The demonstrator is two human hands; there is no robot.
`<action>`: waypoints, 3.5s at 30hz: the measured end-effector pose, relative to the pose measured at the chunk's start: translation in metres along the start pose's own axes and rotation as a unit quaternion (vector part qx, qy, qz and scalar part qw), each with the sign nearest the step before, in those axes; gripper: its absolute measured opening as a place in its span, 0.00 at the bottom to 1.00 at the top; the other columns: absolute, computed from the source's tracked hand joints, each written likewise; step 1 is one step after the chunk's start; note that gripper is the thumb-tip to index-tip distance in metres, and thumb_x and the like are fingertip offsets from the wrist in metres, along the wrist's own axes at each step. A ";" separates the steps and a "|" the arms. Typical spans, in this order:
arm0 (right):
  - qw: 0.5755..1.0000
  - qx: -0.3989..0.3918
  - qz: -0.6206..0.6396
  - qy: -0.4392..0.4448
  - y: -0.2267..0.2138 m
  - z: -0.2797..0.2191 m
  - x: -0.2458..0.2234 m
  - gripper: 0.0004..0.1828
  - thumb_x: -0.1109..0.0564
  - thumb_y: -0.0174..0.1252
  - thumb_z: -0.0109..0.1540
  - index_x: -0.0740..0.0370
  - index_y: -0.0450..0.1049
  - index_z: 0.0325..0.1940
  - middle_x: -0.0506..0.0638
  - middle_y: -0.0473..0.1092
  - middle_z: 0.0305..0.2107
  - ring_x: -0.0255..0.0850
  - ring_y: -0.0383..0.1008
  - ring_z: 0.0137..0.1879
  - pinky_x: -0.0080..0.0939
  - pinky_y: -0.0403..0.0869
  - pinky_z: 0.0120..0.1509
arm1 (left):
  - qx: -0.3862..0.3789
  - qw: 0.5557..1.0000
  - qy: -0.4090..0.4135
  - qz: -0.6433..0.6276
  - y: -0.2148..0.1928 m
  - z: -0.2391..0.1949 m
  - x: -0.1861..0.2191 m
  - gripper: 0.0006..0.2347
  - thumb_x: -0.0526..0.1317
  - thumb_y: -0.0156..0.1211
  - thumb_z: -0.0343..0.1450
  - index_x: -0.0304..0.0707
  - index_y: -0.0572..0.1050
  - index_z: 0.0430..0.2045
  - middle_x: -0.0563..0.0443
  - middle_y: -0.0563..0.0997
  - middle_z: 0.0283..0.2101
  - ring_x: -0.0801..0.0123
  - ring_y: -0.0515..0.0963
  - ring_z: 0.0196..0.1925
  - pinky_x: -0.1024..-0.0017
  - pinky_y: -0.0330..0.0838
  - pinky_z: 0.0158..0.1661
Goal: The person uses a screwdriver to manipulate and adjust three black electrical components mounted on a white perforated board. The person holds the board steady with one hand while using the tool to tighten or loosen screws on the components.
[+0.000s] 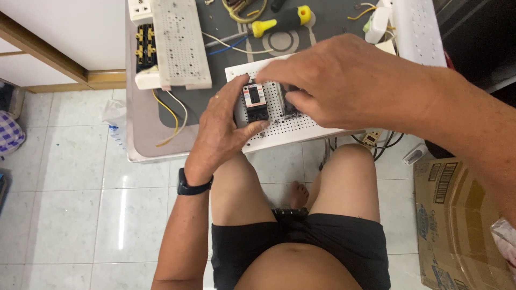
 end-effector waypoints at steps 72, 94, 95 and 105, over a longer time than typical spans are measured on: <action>0.994 0.042 0.100 -0.013 -0.007 0.012 0.000 0.17 0.64 0.50 0.59 0.60 0.72 0.51 0.50 0.68 0.30 0.49 0.71 0.35 0.50 0.68 0.29 | -0.017 0.995 -0.056 -0.078 -0.008 0.009 -0.006 0.35 0.41 0.72 0.65 0.42 0.57 0.65 0.46 0.65 0.67 0.56 0.63 0.71 0.60 0.54 0.68; 0.994 0.082 0.064 -0.033 -0.004 0.008 0.014 0.14 0.65 0.50 0.62 0.62 0.75 0.49 0.53 0.74 0.30 0.53 0.74 0.34 0.50 0.68 0.33 | -0.013 0.995 -0.046 -0.088 -0.009 0.010 -0.004 0.31 0.40 0.72 0.65 0.39 0.62 0.61 0.43 0.66 0.65 0.55 0.62 0.70 0.59 0.54 0.68; 0.994 0.082 0.064 -0.035 -0.008 0.008 0.012 0.14 0.65 0.50 0.62 0.62 0.75 0.49 0.53 0.74 0.30 0.53 0.74 0.34 0.50 0.68 0.33 | -0.012 0.995 -0.047 -0.087 -0.008 0.010 -0.005 0.31 0.40 0.72 0.65 0.39 0.62 0.61 0.43 0.66 0.65 0.55 0.62 0.70 0.59 0.54 0.68; 0.997 0.064 -0.049 -0.009 -0.005 0.002 0.011 0.14 0.59 0.56 0.63 0.56 0.69 0.53 0.45 0.68 0.28 0.44 0.71 0.31 0.44 0.64 0.22 | -0.015 0.995 -0.043 -0.094 -0.010 0.012 -0.002 0.30 0.42 0.71 0.66 0.40 0.62 0.61 0.44 0.67 0.65 0.56 0.63 0.70 0.59 0.54 0.68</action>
Point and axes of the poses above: each hand's wrist, its own z-axis towards the middle knuckle, its own y-axis out of the palm, x = y × z, the point moved 5 cm from there along z, towards the middle knuckle
